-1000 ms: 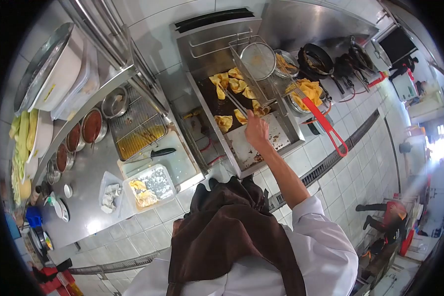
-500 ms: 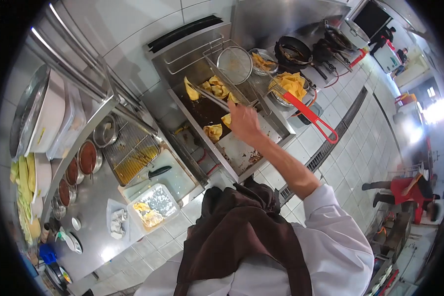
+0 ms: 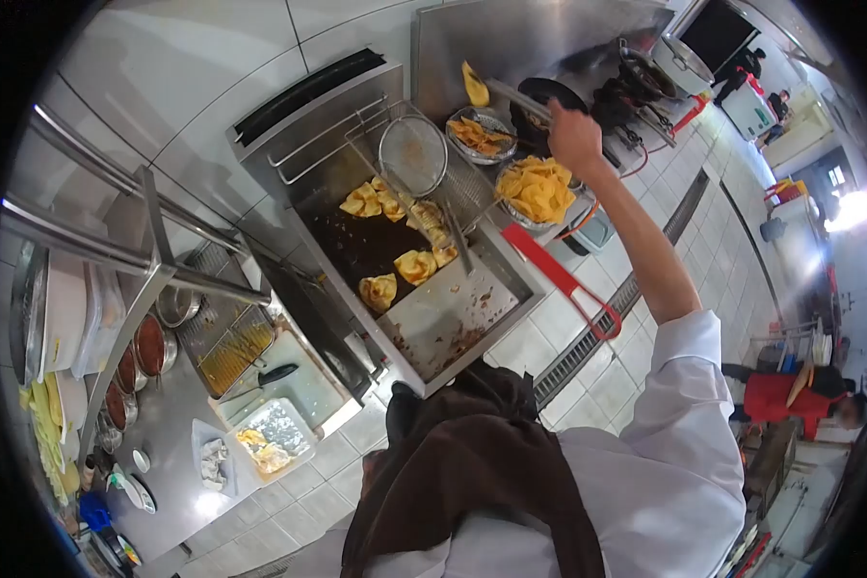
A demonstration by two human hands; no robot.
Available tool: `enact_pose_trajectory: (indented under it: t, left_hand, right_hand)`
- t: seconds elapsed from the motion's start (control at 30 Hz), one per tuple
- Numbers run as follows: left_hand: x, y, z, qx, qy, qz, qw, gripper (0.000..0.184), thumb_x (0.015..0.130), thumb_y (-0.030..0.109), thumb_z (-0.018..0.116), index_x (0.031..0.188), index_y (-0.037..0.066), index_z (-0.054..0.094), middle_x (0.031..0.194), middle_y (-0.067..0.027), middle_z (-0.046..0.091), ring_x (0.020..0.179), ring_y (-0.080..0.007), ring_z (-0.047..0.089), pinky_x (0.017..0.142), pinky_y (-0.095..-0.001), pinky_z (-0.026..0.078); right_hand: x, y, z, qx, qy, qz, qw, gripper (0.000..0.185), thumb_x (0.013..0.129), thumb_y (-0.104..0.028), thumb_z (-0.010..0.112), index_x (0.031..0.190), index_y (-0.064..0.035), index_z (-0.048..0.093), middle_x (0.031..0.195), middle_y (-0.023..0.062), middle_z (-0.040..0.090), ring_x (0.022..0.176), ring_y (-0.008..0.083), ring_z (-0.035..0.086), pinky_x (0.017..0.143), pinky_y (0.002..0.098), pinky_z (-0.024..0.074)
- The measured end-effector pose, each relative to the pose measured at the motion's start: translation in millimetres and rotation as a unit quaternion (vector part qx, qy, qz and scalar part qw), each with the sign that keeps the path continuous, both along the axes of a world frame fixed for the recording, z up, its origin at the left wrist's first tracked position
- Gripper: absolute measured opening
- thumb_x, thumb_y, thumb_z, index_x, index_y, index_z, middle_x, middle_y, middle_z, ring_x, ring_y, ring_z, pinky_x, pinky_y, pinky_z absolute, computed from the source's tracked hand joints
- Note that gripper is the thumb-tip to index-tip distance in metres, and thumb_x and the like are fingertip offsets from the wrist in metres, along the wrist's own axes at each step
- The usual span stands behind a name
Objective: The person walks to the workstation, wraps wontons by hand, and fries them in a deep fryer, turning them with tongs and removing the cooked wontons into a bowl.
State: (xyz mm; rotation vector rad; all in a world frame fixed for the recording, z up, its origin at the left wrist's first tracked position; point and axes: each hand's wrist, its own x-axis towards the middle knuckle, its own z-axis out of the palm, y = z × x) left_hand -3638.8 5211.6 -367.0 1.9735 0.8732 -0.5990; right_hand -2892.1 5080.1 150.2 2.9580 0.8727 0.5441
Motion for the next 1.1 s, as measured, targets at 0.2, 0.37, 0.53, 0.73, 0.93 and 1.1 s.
enact_pose_trajectory:
  t: [0.2, 0.37, 0.53, 0.73, 0.93, 1.1]
  left_hand:
    - [29, -69, 25, 0.018, 0.039, 0.058, 0.997, 0.020, 0.075, 0.027, 0.068, 0.091, 0.015, 0.071, 0.097, -0.0090, 0.069, 0.093, -0.0284, 0.065, 0.078, -0.0392, 0.052]
    - [44, -121, 43, 0.030, 0.071, 0.093, 0.993, 0.020, 0.075, 0.027, 0.068, 0.091, 0.015, 0.071, 0.097, -0.0087, 0.069, 0.093, -0.0283, 0.065, 0.078, -0.0395, 0.052]
    - [53, -152, 58, 0.047, 0.080, 0.109, 0.990, 0.020, 0.075, 0.027, 0.069, 0.091, 0.015, 0.071, 0.097, -0.0085, 0.069, 0.093, -0.0283, 0.065, 0.078, -0.0397, 0.052]
    - [55, -171, 62, 0.079, 0.035, 0.081, 0.993, 0.019, 0.075, 0.027, 0.069, 0.091, 0.015, 0.071, 0.097, -0.0082, 0.069, 0.093, -0.0283, 0.065, 0.078, -0.0399, 0.052]
    - [56, -180, 63, 0.113, 0.061, 0.029, 0.991, 0.022, 0.078, 0.030, 0.066, 0.095, 0.017, 0.070, 0.099, -0.0071, 0.068, 0.092, -0.0284, 0.065, 0.077, -0.0410, 0.052]
    - [79, -182, 88, 0.061, 0.035, 0.089, 0.994, 0.021, 0.083, 0.028, 0.059, 0.092, 0.013, 0.071, 0.086, -0.0109, 0.069, 0.082, -0.0260, 0.067, 0.072, -0.0405, 0.053]
  right_hand:
    - [110, -56, -111, -0.164, -0.025, 0.108, 0.980, 0.022, 0.084, -0.011, 0.052, 0.106, -0.0057, 0.052, 0.083, 0.0156, 0.064, 0.072, 0.0300, 0.067, 0.061, 0.0419, 0.0539]
    - [150, -74, -155, -0.263, -0.040, 0.190, 0.945, 0.023, 0.085, -0.013, 0.051, 0.107, -0.0050, 0.052, 0.085, 0.0120, 0.063, 0.072, 0.0248, 0.066, 0.059, 0.0354, 0.0510]
    - [179, -75, -183, -0.284, -0.075, 0.213, 0.932, 0.026, 0.084, -0.016, 0.054, 0.107, -0.0053, 0.053, 0.085, 0.0102, 0.063, 0.071, 0.0225, 0.066, 0.057, 0.0328, 0.0483]
    - [195, -65, -206, -0.278, -0.048, 0.227, 0.932, 0.027, 0.084, -0.018, 0.055, 0.108, -0.0057, 0.053, 0.087, 0.0095, 0.062, 0.074, 0.0218, 0.065, 0.058, 0.0330, 0.0480]
    - [181, -65, -202, -0.272, -0.038, 0.192, 0.942, 0.027, 0.084, -0.017, 0.055, 0.109, -0.0062, 0.052, 0.087, 0.0094, 0.063, 0.073, 0.0210, 0.066, 0.057, 0.0333, 0.0495]
    - [157, -73, -144, -0.153, 0.018, 0.190, 0.970, 0.017, 0.087, -0.013, 0.051, 0.103, -0.0084, 0.050, 0.089, 0.0102, 0.064, 0.075, 0.0281, 0.067, 0.060, 0.0399, 0.0543]
